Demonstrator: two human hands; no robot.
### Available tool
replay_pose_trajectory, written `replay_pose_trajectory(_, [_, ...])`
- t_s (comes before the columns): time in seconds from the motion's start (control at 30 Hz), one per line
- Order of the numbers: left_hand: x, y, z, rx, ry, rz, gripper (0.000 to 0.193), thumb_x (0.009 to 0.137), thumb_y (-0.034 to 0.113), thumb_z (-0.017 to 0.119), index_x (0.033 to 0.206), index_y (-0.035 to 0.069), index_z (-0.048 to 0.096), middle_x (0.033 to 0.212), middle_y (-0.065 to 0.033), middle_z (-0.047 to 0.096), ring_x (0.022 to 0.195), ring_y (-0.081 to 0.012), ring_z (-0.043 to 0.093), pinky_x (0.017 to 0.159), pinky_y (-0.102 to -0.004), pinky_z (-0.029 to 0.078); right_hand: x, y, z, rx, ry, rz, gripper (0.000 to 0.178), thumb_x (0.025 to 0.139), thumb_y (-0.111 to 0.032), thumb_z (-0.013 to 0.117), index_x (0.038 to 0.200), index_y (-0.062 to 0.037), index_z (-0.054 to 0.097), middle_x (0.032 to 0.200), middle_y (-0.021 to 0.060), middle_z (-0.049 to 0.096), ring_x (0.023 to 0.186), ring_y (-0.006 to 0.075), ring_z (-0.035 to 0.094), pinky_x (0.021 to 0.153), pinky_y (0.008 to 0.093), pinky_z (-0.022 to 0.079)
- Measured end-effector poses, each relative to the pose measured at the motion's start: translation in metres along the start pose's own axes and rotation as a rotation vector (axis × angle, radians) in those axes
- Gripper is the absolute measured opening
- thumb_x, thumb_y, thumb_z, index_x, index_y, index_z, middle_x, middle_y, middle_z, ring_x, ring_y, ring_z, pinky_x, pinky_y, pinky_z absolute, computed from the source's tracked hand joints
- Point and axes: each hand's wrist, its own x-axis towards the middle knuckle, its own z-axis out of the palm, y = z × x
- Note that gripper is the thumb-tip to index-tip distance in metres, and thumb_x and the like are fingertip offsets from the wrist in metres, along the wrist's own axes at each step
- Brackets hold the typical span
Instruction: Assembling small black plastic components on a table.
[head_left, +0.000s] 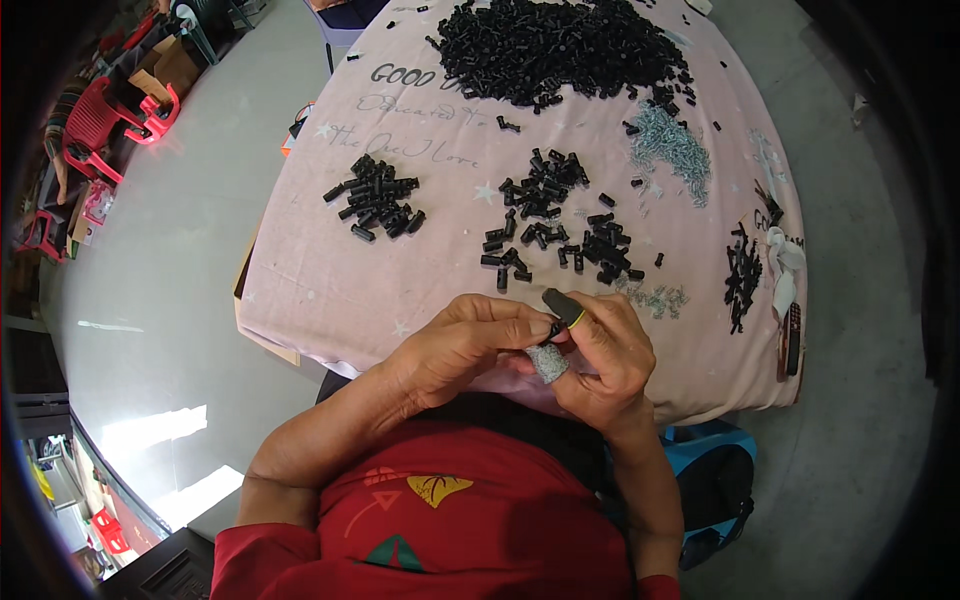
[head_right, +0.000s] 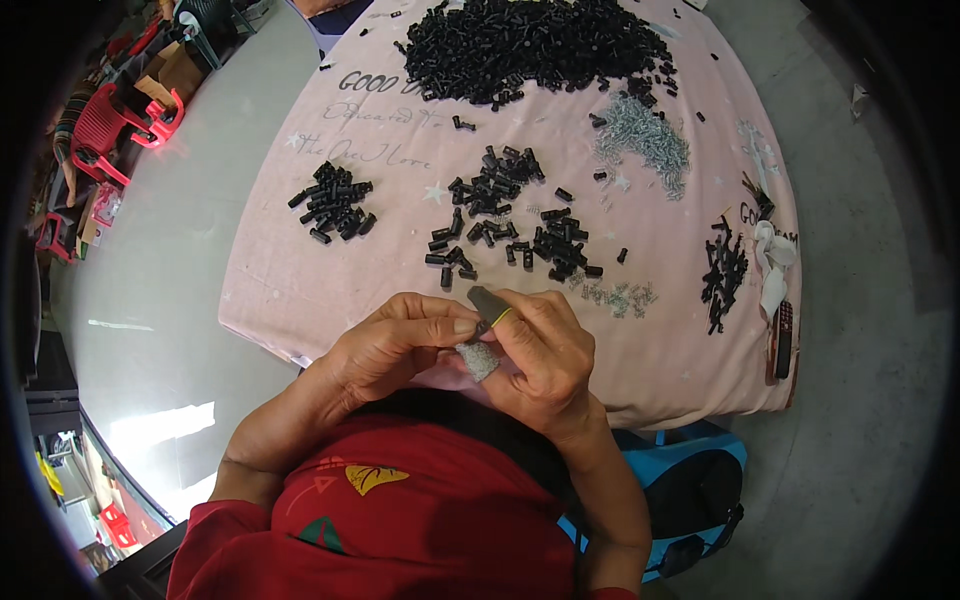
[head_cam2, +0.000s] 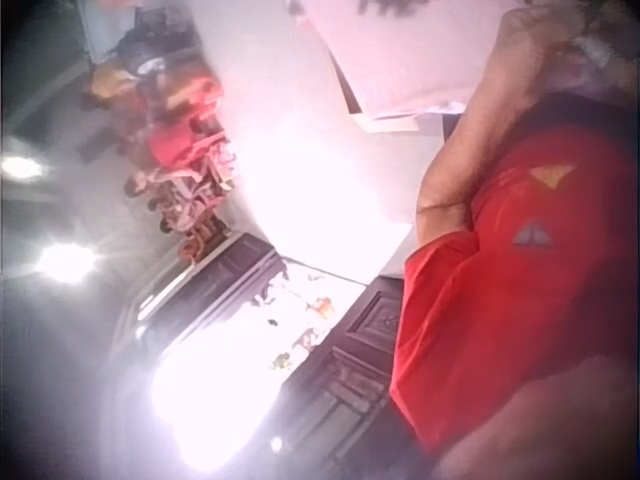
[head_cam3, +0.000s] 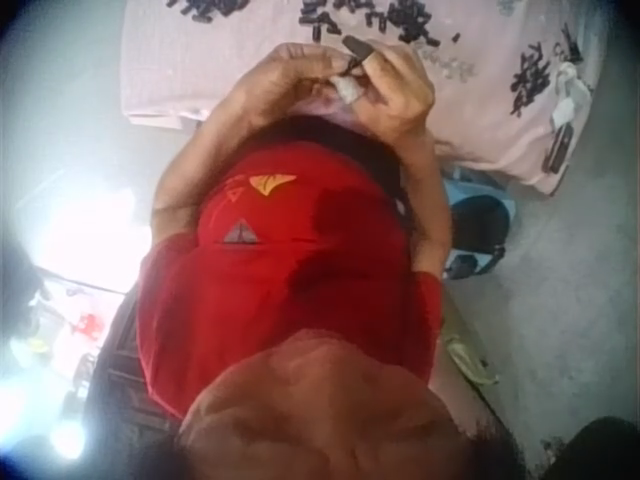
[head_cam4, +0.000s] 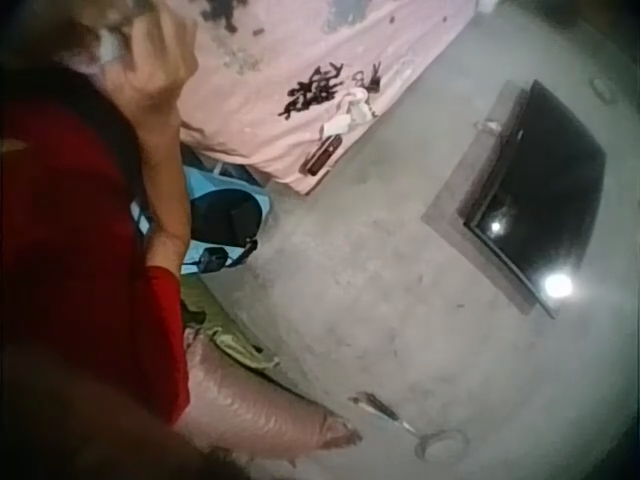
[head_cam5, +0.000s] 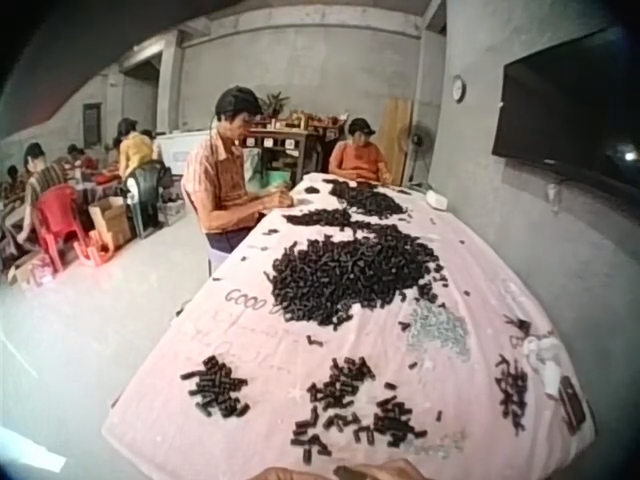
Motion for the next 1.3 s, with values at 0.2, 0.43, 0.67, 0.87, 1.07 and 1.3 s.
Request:
replay_pose_trajectory(0.2, [0.001,-0.003,-0.001,0.049,0.058,0.027,0.028,0.104,0.025,0.07,0.118,0.002,0.078,0.107,-0.0048,0.076,0.097,-0.01,0.067,0.085,-0.0259,0.056,0.002,0.001,0.0,-0.04,-0.011,-0.017,0.047,0.07,-0.004,0.087,0.115,0.005,0.075,0.103,0.0143,0.075,0.084,0.029,0.071,0.072,0.0359,0.058])
replay_pose_trajectory(0.43, [0.004,-0.011,-0.006,0.078,0.003,0.098,0.031,0.108,0.024,0.064,0.125,0.0,0.075,0.111,-0.0057,0.076,0.1,-0.0113,0.068,0.088,-0.0264,0.057,-0.004,0.009,0.005,-0.074,0.05,-0.09,0.048,0.072,-0.007,0.087,0.116,0.0057,0.075,0.104,0.0149,0.075,0.084,0.0293,0.071,0.071,0.0361,0.059])
replay_pose_trajectory(0.67, [0.002,-0.015,0.003,0.162,0.052,0.181,0.03,0.109,0.023,0.063,0.124,0.0,0.075,0.109,-0.0037,0.075,0.097,-0.008,0.067,0.086,-0.0246,0.056,-0.011,0.012,0.01,-0.137,0.073,-0.127,0.047,0.074,-0.01,0.087,0.116,0.0065,0.075,0.105,0.015,0.075,0.083,0.0284,0.07,0.069,0.035,0.059])
replay_pose_trajectory(0.87, [0.0,-0.01,0.016,0.19,0.153,0.167,0.025,0.107,0.018,0.065,0.117,-0.001,0.077,0.091,0.0043,0.069,0.077,-0.0005,0.052,0.068,-0.0187,0.043,-0.011,0.014,0.011,-0.119,0.054,-0.132,0.044,0.074,-0.008,0.085,0.114,0.0072,0.075,0.105,0.0157,0.075,0.082,0.029,0.071,0.067,0.0352,0.059])
replay_pose_trajectory(1.07, [-0.001,-0.015,0.019,0.26,0.159,0.181,0.029,0.111,0.022,0.059,0.12,0.0,0.076,0.09,0.0047,0.068,0.075,0.0,0.051,0.068,-0.0179,0.043,-0.013,0.016,0.011,-0.127,0.078,-0.134,0.042,0.074,-0.004,0.08,0.114,0.0082,0.074,0.104,0.0169,0.074,0.081,0.03,0.071,0.068,0.0363,0.059])
replay_pose_trajectory(1.3, [-0.006,-0.018,0.027,0.252,0.12,0.2,0.039,0.115,0.026,0.053,0.133,-0.005,0.069,0.104,0.0004,0.07,0.091,-0.0042,0.06,0.081,-0.0215,0.051,-0.014,0.013,0.004,-0.063,0.085,-0.094,0.044,0.073,-0.003,0.08,0.115,0.0087,0.073,0.103,0.0173,0.074,0.084,0.0314,0.073,0.072,0.0374,0.06])
